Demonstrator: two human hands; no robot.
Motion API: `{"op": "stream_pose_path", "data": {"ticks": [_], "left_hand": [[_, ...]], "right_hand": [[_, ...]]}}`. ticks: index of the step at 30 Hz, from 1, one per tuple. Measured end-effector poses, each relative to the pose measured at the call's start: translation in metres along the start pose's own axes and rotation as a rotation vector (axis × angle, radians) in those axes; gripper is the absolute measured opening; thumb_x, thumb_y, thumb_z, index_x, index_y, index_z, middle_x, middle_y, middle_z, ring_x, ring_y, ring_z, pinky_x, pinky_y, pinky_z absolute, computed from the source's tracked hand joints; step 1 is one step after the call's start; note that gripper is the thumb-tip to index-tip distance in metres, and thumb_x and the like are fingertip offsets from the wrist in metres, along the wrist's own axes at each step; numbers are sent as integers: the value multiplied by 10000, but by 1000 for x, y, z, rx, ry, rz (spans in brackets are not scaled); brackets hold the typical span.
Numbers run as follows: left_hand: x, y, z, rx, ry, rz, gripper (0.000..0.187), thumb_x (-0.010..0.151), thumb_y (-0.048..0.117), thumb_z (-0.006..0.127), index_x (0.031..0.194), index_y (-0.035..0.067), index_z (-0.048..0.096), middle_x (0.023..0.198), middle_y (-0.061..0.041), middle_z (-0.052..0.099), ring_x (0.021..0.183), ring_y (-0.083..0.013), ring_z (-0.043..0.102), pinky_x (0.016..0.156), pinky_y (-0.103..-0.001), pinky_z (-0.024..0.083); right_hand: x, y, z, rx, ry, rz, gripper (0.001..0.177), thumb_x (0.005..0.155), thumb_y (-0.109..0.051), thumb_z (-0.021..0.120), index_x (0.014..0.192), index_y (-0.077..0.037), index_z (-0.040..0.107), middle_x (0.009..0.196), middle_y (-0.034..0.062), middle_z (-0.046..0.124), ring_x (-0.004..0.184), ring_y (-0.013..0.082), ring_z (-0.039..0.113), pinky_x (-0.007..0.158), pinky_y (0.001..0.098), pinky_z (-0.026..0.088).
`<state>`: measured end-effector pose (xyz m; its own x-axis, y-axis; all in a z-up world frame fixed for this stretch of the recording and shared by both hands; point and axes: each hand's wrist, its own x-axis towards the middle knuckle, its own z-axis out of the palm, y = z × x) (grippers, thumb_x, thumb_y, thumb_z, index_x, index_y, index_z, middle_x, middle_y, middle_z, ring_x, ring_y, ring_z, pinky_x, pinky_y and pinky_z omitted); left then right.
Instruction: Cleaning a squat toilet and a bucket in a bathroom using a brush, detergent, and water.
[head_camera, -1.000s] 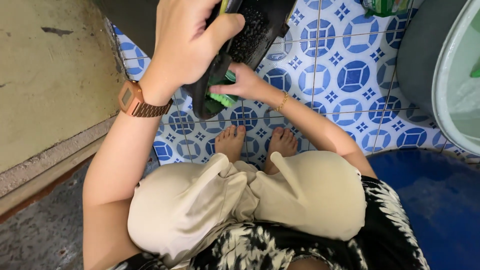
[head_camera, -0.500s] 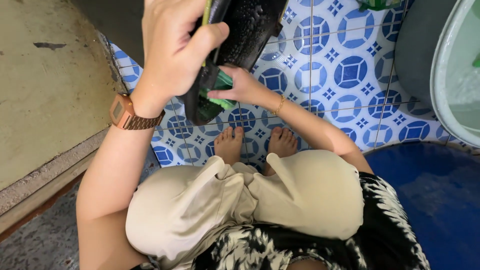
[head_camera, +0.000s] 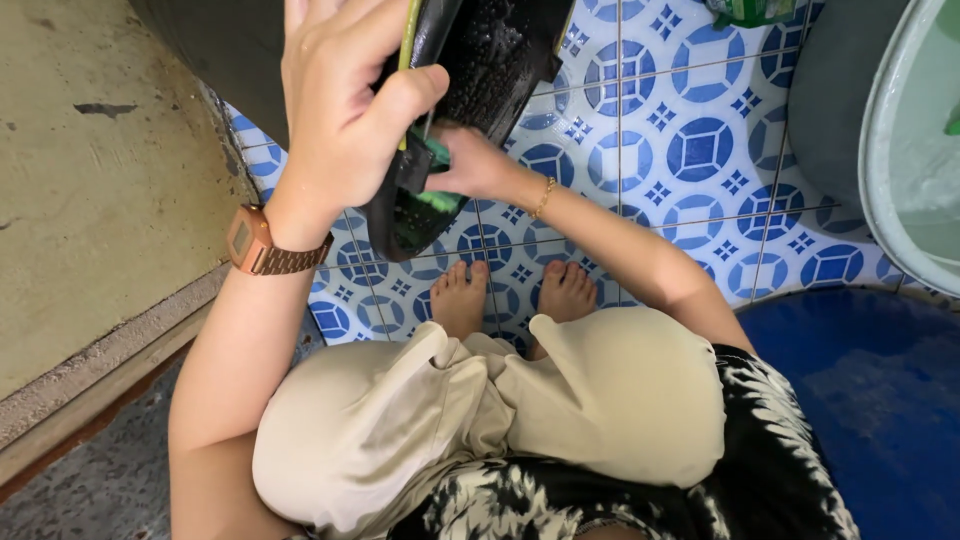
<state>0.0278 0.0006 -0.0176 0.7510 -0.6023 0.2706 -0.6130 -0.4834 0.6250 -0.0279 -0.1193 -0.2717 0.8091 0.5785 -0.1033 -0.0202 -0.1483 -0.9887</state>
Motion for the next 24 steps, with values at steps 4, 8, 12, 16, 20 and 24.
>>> {"op": "stream_pose_path", "data": {"ticks": [4, 8, 12, 16, 20, 24], "left_hand": [[1, 2, -2, 0, -53, -144, 280, 977, 288, 644, 1009, 14, 593, 937, -141, 560, 994, -332, 507, 965, -434, 341], [4, 7, -6, -20, -47, -113, 297, 959, 267, 592, 1103, 10, 625, 1002, -142, 582, 1059, -339, 501, 1023, -440, 319], [7, 10, -8, -15, -54, -99, 347, 986, 327, 591, 1084, -2, 638, 1204, -138, 671, 1173, -338, 518, 1099, -457, 294], [9, 14, -7, -9, -46, -100, 446, 992, 350, 561, 1208, -30, 649, 1389, -154, 640, 1318, -366, 490, 1138, -485, 248], [5, 9, -9, 5, -93, -157, 543, 1039, 433, 528, 1352, 6, 647, 1504, -134, 597, 1440, -343, 434, 1241, -497, 191], [18, 21, -12, -10, -128, -255, 635, 976, 463, 480, 1417, 30, 626, 1546, -143, 562, 1547, -372, 377, 1277, -547, 103]], "right_hand": [[2, 8, -35, -98, -31, 76, 792, 801, -510, 800, 1395, -65, 525, 1217, 173, 655, 1131, 320, 630, 1043, 435, 485], [8, 24, -88, -883, 543, -87, 656, 818, -333, 867, 1388, -121, 621, 1331, 164, 607, 1218, 396, 524, 1023, 506, 430], [3, 4, -71, -1005, 581, -73, 657, 772, -332, 894, 1347, -141, 641, 1275, 183, 594, 1134, 425, 519, 935, 534, 435], [-5, 16, -10, -618, 230, 17, 706, 818, -508, 896, 1314, -95, 610, 1291, 172, 592, 1152, 372, 579, 1017, 492, 518], [1, -4, -34, -582, 189, -61, 792, 761, -481, 902, 1354, -61, 586, 1354, 278, 504, 1115, 473, 563, 887, 518, 525], [17, 15, -69, -914, 505, 18, 712, 832, -315, 843, 1457, -75, 602, 1418, 275, 478, 1195, 493, 530, 806, 466, 566]]}}
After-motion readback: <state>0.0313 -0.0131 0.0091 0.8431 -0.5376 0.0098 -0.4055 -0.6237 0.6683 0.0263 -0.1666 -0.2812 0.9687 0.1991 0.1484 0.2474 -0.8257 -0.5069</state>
